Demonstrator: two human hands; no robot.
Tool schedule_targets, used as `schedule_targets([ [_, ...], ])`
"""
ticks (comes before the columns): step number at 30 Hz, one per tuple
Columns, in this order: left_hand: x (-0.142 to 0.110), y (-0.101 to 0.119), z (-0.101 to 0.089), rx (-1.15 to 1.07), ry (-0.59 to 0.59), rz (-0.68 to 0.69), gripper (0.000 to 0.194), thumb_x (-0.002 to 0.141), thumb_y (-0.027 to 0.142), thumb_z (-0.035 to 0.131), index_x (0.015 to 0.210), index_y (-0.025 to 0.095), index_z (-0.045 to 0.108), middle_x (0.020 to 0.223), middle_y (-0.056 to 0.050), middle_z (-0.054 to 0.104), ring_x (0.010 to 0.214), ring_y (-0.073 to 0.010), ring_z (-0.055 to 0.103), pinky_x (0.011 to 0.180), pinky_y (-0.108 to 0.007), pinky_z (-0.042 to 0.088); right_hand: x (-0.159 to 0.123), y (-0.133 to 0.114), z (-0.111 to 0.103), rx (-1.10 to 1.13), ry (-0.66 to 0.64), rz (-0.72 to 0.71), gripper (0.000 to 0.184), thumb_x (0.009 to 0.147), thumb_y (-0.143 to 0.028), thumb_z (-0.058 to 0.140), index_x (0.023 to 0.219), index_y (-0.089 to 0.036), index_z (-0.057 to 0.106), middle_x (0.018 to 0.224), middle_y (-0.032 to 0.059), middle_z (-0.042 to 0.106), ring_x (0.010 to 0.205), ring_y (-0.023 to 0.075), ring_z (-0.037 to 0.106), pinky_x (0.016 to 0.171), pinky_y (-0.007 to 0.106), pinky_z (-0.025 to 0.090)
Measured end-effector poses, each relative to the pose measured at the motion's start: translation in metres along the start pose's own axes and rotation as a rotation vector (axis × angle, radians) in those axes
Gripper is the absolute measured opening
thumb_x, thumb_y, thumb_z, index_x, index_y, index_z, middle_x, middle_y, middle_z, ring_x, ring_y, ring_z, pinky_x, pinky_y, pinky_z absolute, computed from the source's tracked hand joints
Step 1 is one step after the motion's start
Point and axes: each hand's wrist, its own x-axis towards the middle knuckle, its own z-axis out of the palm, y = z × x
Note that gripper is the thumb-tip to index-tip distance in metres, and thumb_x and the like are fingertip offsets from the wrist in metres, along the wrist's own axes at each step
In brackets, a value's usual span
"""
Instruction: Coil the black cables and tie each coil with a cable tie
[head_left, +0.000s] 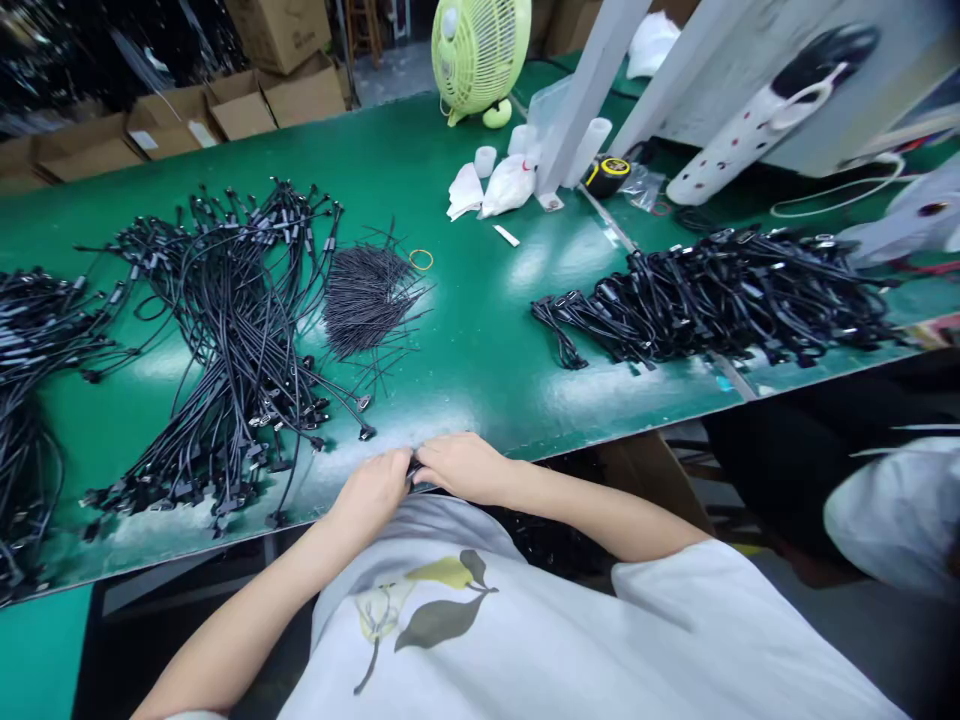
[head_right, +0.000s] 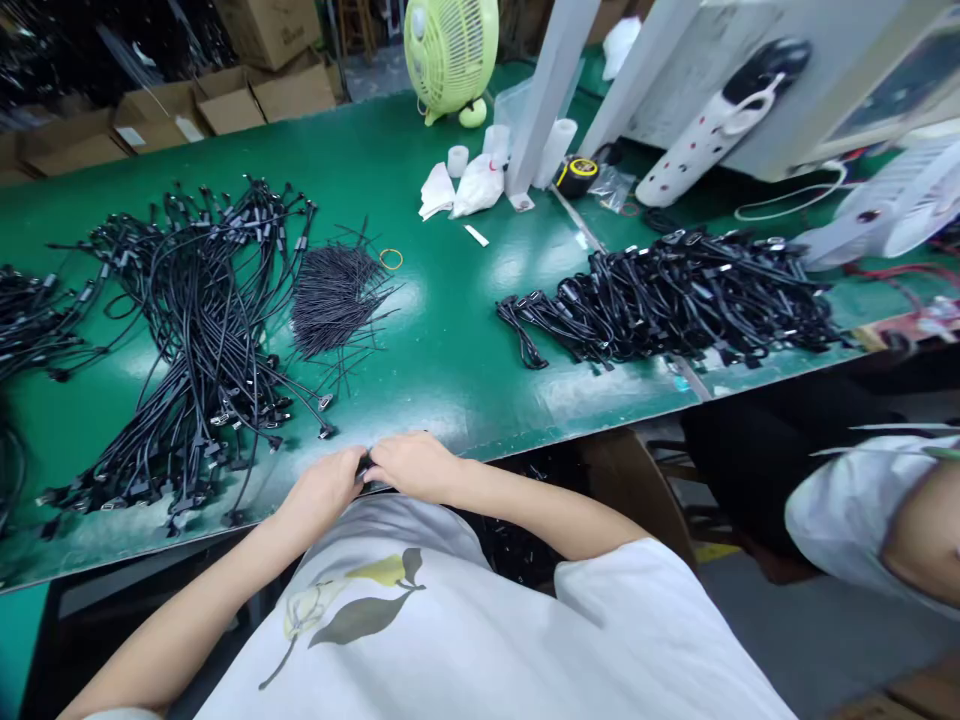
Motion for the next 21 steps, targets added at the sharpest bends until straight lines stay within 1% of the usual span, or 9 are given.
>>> schedule_targets([
  [4, 0.009, 0.004, 0.004, -0.075, 0.124, 0.048, 0.041, 0.090, 0.013, 0.047, 0.130, 0.013, 0.039, 0.106, -0.013, 0.065, 0.099, -0.0251, 0.064, 0.086, -0.040, 0.050, -0.007, -0.006, -0.003, 0.085, -0.011, 0.063, 0.030, 0.098, -0.035, 0.042, 0.112, -0.012, 0.055, 0.099, 0.0113, 0.067, 0.090, 0.0207, 0.064, 0.075, 0.031, 0.046],
  [8, 0.006, 0.002, 0.009, -0.259, 0.117, -0.005, 0.059, 0.086, 0.026, 0.062, 0.136, 0.015, 0.032, 0.115, -0.014, 0.063, 0.104, -0.0260, 0.064, 0.088, -0.040, 0.051, -0.009, -0.014, 0.000, 0.062, -0.017, 0.112, 0.030, 0.099, -0.032, 0.039, 0.112, -0.012, 0.057, 0.095, 0.0112, 0.068, 0.088, 0.0215, 0.064, 0.075, 0.033, 0.046],
  [10, 0.001, 0.005, 0.009, -0.316, 0.076, -0.028, 0.056, 0.084, 0.034, 0.065, 0.130, 0.015, 0.039, 0.112, -0.015, 0.064, 0.102, -0.0272, 0.064, 0.087, -0.041, 0.051, -0.008, -0.018, 0.004, 0.065, 0.003, 0.078, 0.028, 0.098, -0.029, 0.039, 0.109, -0.013, 0.059, 0.094, 0.0105, 0.069, 0.088, 0.0211, 0.064, 0.076, 0.033, 0.045],
  [12, -0.003, 0.008, 0.006, -0.339, 0.043, -0.033, 0.046, 0.086, 0.038, 0.062, 0.122, 0.015, 0.046, 0.106, -0.013, 0.065, 0.099, -0.0276, 0.065, 0.086, -0.042, 0.051, -0.006, -0.021, 0.006, 0.080, 0.008, 0.020, 0.028, 0.099, -0.029, 0.038, 0.106, -0.014, 0.060, 0.092, 0.0090, 0.069, 0.086, 0.0202, 0.064, 0.075, 0.032, 0.044],
  [14, -0.005, 0.009, 0.001, -0.360, 0.058, -0.020, 0.046, 0.087, 0.039, 0.060, 0.124, 0.016, 0.046, 0.107, -0.012, 0.065, 0.101, -0.0271, 0.064, 0.087, -0.041, 0.051, -0.006, -0.017, 0.004, 0.060, -0.002, -0.013, 0.029, 0.099, -0.031, 0.037, 0.108, -0.016, 0.060, 0.091, 0.0081, 0.070, 0.084, 0.0195, 0.065, 0.074, 0.031, 0.045],
  [16, -0.009, 0.001, -0.006, -0.361, 0.169, -0.016, 0.057, 0.086, 0.040, 0.062, 0.134, 0.018, 0.039, 0.119, -0.014, 0.061, 0.109, -0.0267, 0.061, 0.092, -0.040, 0.049, -0.011, 0.001, -0.006, -0.024, 0.068, 0.047, 0.032, 0.099, -0.032, 0.034, 0.111, -0.017, 0.060, 0.095, 0.0097, 0.070, 0.083, 0.0202, 0.065, 0.073, 0.032, 0.045],
  [17, -0.013, -0.007, -0.009, -0.344, 0.263, -0.052, 0.062, 0.086, 0.039, 0.061, 0.138, 0.018, 0.034, 0.126, -0.015, 0.057, 0.114, -0.0268, 0.058, 0.095, -0.040, 0.047, -0.015, 0.017, -0.015, -0.085, 0.159, 0.120, 0.034, 0.099, -0.032, 0.033, 0.112, -0.017, 0.060, 0.098, 0.0118, 0.070, 0.084, 0.0211, 0.064, 0.073, 0.033, 0.045],
  [20, -0.033, -0.039, -0.010, -0.217, 0.557, -0.347, 0.062, 0.090, 0.037, 0.056, 0.142, 0.015, 0.031, 0.134, -0.019, 0.051, 0.121, -0.0292, 0.050, 0.100, -0.044, 0.042, -0.039, 0.087, -0.050, -0.294, 0.591, 0.444, 0.043, 0.098, -0.038, 0.031, 0.115, -0.012, 0.061, 0.105, 0.0223, 0.065, 0.094, 0.0267, 0.062, 0.075, 0.037, 0.044],
  [21, -0.042, -0.050, -0.007, -0.173, 0.607, -0.458, 0.059, 0.091, 0.036, 0.054, 0.141, 0.014, 0.034, 0.131, -0.019, 0.052, 0.120, -0.0301, 0.050, 0.099, -0.045, 0.042, -0.048, 0.113, -0.062, -0.362, 0.678, 0.547, 0.047, 0.098, -0.041, 0.029, 0.118, -0.012, 0.061, 0.103, 0.0241, 0.064, 0.095, 0.0291, 0.061, 0.072, 0.040, 0.043],
])
